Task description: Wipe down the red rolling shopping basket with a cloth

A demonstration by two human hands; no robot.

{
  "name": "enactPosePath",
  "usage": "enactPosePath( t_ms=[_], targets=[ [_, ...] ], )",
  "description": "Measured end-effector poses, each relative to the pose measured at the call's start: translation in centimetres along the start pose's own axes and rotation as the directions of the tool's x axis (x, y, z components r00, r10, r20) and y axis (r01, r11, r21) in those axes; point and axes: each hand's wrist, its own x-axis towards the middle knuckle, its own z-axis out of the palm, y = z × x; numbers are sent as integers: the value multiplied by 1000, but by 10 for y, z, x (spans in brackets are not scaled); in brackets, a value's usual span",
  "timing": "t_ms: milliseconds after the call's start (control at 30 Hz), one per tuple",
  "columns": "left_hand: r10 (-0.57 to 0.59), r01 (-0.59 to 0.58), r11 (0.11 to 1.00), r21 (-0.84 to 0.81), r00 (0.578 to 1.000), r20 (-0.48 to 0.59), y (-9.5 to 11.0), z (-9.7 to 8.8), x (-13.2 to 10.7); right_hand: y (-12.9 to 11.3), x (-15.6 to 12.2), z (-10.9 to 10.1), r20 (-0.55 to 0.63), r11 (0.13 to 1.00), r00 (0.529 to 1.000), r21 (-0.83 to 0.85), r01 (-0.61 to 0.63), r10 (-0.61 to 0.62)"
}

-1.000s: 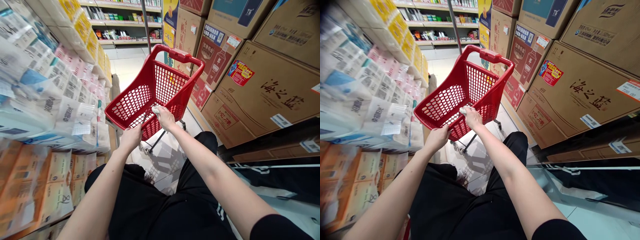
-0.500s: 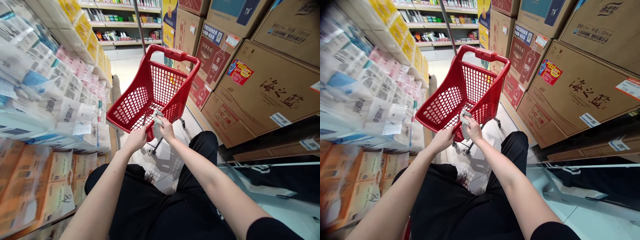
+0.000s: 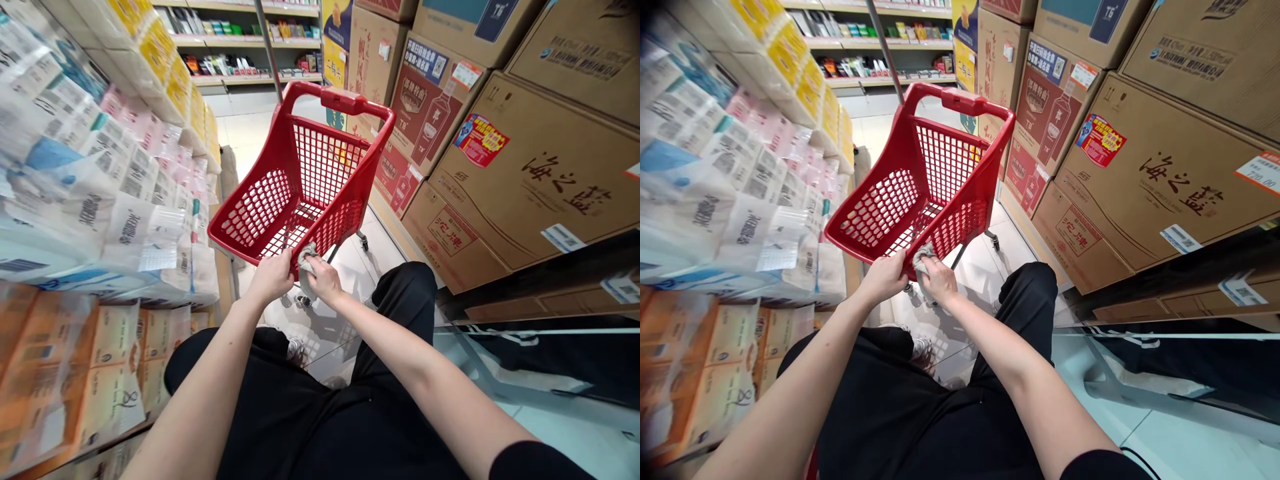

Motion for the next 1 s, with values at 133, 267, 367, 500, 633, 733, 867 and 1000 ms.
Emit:
enactPosePath(
  t_ms=[133, 267, 367, 500, 633, 733, 867, 1000],
  targets=[
    [0, 0, 1000, -11, 1000, -3, 2, -2, 1, -4, -4, -1, 71, 989, 992, -98, 110, -104],
    [11, -10, 1000, 10, 1000, -26, 5, -3, 2, -11, -5, 3, 93, 973, 993, -211, 91, -73],
    [8, -7, 1000, 15, 999, -33, 6, -1, 2, -15, -4, 4, 116, 973, 993, -229, 26, 1],
    [-7, 8, 1000, 23, 999, -36, 5, 3, 3, -18, 0, -1, 106, 991, 993, -128, -34, 48],
    [-7, 8, 1000, 12, 999, -42, 3, 4, 3, -15, 8, -6, 71, 996, 996, 66, -55, 50],
    [2, -2, 1000, 1, 999, -37, 2, 3, 3, -8, 11, -6, 57, 965, 996, 252, -78, 65],
    [5, -5, 1000, -5, 999, -38, 2, 2, 2, 6, 8, -2, -18, 924, 984, 347, -163, 180],
    [-18, 18, 1000, -5, 1000, -23, 5, 2, 2, 12, 7, 6, -80, 935, 977, 315, -165, 200]
  ],
)
